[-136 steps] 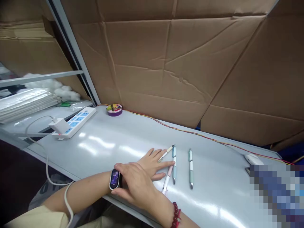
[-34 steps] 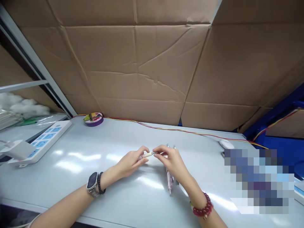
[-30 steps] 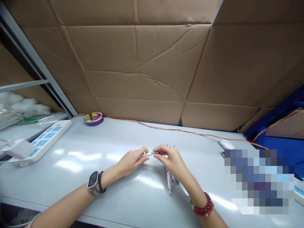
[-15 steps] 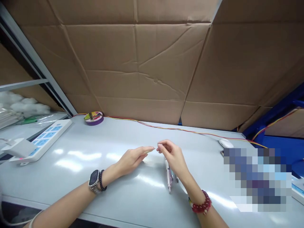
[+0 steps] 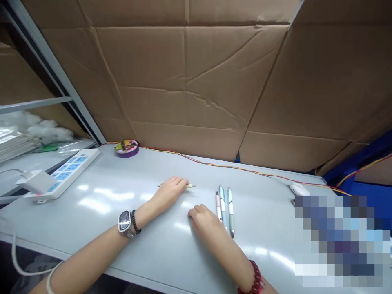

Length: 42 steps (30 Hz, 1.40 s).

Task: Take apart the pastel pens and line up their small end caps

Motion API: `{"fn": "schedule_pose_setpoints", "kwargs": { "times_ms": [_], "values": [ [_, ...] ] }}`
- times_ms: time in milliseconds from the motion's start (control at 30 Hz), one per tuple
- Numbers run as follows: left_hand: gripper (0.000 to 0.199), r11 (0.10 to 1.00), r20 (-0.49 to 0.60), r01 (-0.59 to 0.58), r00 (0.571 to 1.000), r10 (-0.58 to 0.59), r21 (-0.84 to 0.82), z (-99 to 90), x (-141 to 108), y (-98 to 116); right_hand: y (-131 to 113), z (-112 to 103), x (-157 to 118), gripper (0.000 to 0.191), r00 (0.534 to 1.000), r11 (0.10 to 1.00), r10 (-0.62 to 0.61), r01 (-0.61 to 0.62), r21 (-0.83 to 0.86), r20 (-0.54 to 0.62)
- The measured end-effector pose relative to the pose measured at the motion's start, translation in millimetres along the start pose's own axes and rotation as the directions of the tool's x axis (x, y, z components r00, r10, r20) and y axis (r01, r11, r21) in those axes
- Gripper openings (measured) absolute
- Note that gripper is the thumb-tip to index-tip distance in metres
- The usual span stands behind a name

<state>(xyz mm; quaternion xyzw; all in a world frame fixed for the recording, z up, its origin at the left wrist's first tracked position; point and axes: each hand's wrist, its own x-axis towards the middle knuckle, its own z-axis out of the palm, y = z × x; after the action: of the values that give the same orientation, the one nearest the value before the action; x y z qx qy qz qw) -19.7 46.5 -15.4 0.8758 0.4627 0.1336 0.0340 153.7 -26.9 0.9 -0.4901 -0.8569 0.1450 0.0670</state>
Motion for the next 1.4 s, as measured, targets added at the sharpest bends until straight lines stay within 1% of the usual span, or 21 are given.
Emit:
{"fn": "schedule_pose_setpoints", "kwargs": {
  "times_ms": [100,200,233,300,367,433,500,567,700,767,833,933,1000,1067,1100,1133,1200,1267,1300,1333,1400],
  "values": [
    [0.015,1.000,0.022,-0.024,0.999,0.025,-0.019,5.8,1,-6,1,-3,-2,0.033,1.000,1.000,0.002,-0.002,0.015,0.004],
    [0.017,0.999,0.028,-0.037,0.999,0.038,-0.040,11.4,2,-9,5,-10,-3,0.030,1.000,0.995,0.000,0.000,0.096,-0.003],
    [0.018,0.998,0.024,-0.041,0.999,0.042,-0.048,12.3,2,-9,8,-13,-3,0.030,1.000,0.993,0.022,-0.020,0.118,-0.018],
    [0.020,0.998,0.009,-0.042,0.999,0.043,-0.056,12.3,1,-9,17,-18,-1,0.030,0.986,0.985,0.142,-0.133,0.108,-0.082],
    [0.021,0.998,-0.008,-0.036,0.999,0.036,-0.051,9.9,1,-7,29,-21,2,0.029,0.939,0.953,0.303,-0.301,0.038,-0.165],
    [0.022,0.999,-0.028,-0.024,0.999,0.023,-0.043,6.1,0,-4,42,-22,4,0.025,0.907,0.924,0.373,-0.383,-0.013,-0.196],
    [0.022,0.999,-0.043,-0.020,0.999,0.018,-0.046,2.2,-1,0,52,-21,5,0.018,0.905,0.920,0.383,-0.393,-0.016,-0.188],
    [0.021,0.998,-0.053,-0.038,0.998,0.035,-0.055,-0.9,-2,4,56,-20,5,0.015,0.911,0.925,0.379,-0.379,0.027,-0.163],
    [0.021,0.990,-0.043,-0.134,0.990,0.133,-0.036,-4.1,-5,16,51,-23,2,0.024,0.915,0.914,0.391,-0.373,0.159,-0.102],
    [0.021,0.983,-0.050,-0.180,0.983,0.179,-0.023,-5.5,-7,21,47,-28,0,0.028,0.926,0.900,0.366,-0.325,0.290,-0.097],
    [0.025,0.976,-0.064,-0.212,0.976,0.209,-0.045,-7.9,-9,26,46,-35,-1,0.028,0.943,0.833,0.320,-0.232,0.502,-0.095],
    [0.031,0.955,-0.078,-0.230,0.973,0.219,-0.187,-14.0,-13,30,42,-42,-2,0.024,0.958,0.624,0.278,-0.124,0.771,-0.072],
    [0.031,0.919,-0.063,-0.210,0.978,0.200,-0.334,-18.6,-16,33,37,-43,-1,0.027,0.951,0.514,0.301,-0.096,0.853,-0.074],
    [0.031,0.872,-0.008,-0.137,0.989,0.151,-0.470,-22.5,-18,35,32,-39,-1,0.030,0.933,0.471,0.345,-0.076,0.879,-0.104],
    [0.031,0.850,0.030,-0.085,0.993,0.118,-0.519,-23.8,-18,36,30,-36,0,0.030,0.923,0.480,0.362,-0.065,0.875,-0.130],
    [0.031,0.834,0.066,-0.035,0.994,0.085,-0.551,-24.7,-19,37,28,-34,0,0.030,0.913,0.516,0.373,-0.058,0.855,-0.163],
    [0.025,0.827,0.094,0.024,0.995,0.035,-0.562,-25.2,-19,37,28,-29,0,0.033,0.896,0.665,0.378,-0.087,0.742,-0.234],
    [0.019,0.852,0.064,0.013,0.998,0.024,-0.524,-24.8,-18,38,29,-27,0,0.045,0.882,0.819,0.378,-0.176,0.547,-0.281],
    [0.018,0.868,0.039,-0.008,0.999,0.031,-0.497,-24.5,-18,38,30,-27,1,0.050,0.880,0.859,0.379,-0.219,0.463,-0.286],
    [0.019,0.881,0.015,-0.029,0.999,0.041,-0.471,-24.2,-17,38,31,-27,1,0.054,0.880,0.876,0.383,-0.249,0.413,-0.282],
    [0.023,0.896,-0.004,-0.051,0.999,0.055,-0.440,-24.4,-17,38,31,-28,2,0.057,0.879,0.872,0.389,-0.256,0.417,-0.276]
  ]
}}
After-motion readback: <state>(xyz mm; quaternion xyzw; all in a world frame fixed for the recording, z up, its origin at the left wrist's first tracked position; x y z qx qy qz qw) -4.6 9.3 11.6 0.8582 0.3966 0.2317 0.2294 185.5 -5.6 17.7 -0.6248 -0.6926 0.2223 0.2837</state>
